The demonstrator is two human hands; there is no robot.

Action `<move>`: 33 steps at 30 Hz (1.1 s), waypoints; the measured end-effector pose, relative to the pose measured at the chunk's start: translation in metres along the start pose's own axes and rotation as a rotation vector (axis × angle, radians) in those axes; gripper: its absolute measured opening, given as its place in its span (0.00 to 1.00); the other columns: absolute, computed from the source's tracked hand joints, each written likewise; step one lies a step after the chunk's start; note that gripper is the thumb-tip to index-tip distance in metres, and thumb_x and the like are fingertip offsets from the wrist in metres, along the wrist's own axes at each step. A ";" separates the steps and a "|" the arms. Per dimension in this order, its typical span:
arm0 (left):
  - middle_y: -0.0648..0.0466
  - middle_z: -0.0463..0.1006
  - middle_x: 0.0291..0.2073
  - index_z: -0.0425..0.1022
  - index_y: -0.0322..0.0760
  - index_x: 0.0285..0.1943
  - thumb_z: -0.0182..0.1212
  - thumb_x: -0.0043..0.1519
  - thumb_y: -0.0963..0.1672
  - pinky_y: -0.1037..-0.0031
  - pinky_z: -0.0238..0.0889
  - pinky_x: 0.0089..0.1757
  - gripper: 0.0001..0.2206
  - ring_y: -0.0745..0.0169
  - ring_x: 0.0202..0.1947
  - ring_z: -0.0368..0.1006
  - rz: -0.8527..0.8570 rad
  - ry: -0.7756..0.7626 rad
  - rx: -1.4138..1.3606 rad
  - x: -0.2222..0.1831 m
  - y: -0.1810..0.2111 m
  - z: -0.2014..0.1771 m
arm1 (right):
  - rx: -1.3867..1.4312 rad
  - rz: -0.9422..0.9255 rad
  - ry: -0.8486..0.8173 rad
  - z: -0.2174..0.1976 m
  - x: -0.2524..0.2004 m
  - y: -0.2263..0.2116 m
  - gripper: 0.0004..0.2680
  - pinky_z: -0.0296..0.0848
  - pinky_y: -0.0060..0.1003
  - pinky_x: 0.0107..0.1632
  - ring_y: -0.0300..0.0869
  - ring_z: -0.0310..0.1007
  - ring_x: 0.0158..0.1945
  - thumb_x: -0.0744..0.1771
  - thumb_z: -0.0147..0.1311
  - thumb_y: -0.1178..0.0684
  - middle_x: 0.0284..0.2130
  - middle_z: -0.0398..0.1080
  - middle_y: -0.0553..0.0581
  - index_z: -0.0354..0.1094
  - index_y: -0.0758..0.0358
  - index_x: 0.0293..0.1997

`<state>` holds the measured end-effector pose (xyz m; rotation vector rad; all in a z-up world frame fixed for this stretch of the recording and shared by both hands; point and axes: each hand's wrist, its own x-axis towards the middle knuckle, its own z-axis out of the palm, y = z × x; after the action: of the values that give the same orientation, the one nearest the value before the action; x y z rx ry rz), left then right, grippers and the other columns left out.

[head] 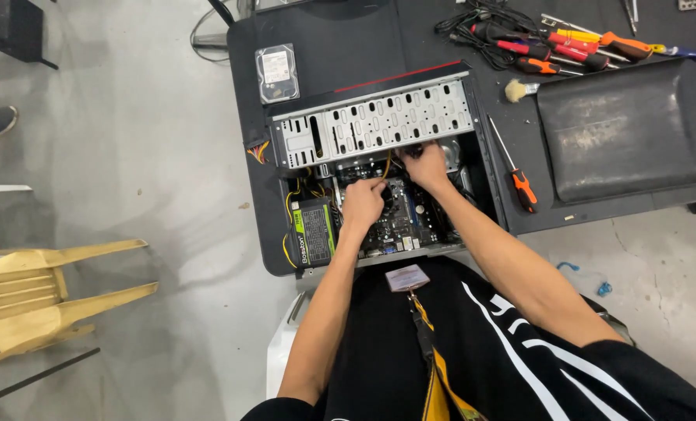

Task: Cleaning a hard drive with a brush and manipulating internal components like cables and RAM inside a desktop computer case.

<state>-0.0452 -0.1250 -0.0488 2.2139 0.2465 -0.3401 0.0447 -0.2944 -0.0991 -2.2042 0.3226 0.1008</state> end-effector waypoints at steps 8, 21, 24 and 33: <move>0.47 0.86 0.40 0.85 0.48 0.51 0.59 0.66 0.47 0.53 0.72 0.51 0.10 0.38 0.50 0.79 0.028 -0.219 0.114 -0.024 0.008 -0.021 | 0.084 -0.047 0.115 0.034 0.034 0.047 0.07 0.79 0.50 0.37 0.56 0.80 0.40 0.62 0.64 0.56 0.31 0.78 0.64 0.78 0.66 0.41; 0.41 0.80 0.40 0.77 0.34 0.40 0.49 0.70 0.42 0.61 0.78 0.39 0.11 0.45 0.38 0.80 0.293 0.019 -0.552 -0.089 0.041 -0.124 | 0.086 -0.082 0.020 -0.038 -0.026 0.033 0.09 0.74 0.50 0.50 0.56 0.77 0.48 0.65 0.53 0.57 0.38 0.78 0.61 0.79 0.57 0.46; 0.41 0.80 0.36 0.71 0.37 0.39 0.41 0.74 0.46 0.66 0.80 0.40 0.15 0.53 0.36 0.82 0.042 0.564 -1.004 -0.037 -0.050 -0.157 | -0.018 -0.109 -0.040 -0.047 -0.055 0.010 0.07 0.75 0.47 0.50 0.54 0.78 0.45 0.65 0.55 0.55 0.36 0.77 0.58 0.80 0.52 0.43; 0.41 0.67 0.40 0.63 0.16 0.49 0.46 0.70 0.34 0.62 0.80 0.48 0.05 0.35 0.50 0.75 -0.521 0.666 -2.018 0.095 -0.314 -0.106 | 0.183 -0.214 -0.620 0.012 -0.099 -0.119 0.13 0.68 0.50 0.63 0.58 0.69 0.61 0.70 0.48 0.53 0.55 0.72 0.67 0.72 0.64 0.59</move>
<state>-0.0306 0.1560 -0.2486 0.1491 0.9646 0.3506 -0.0180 -0.1968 0.0037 -1.8994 -0.2402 0.5956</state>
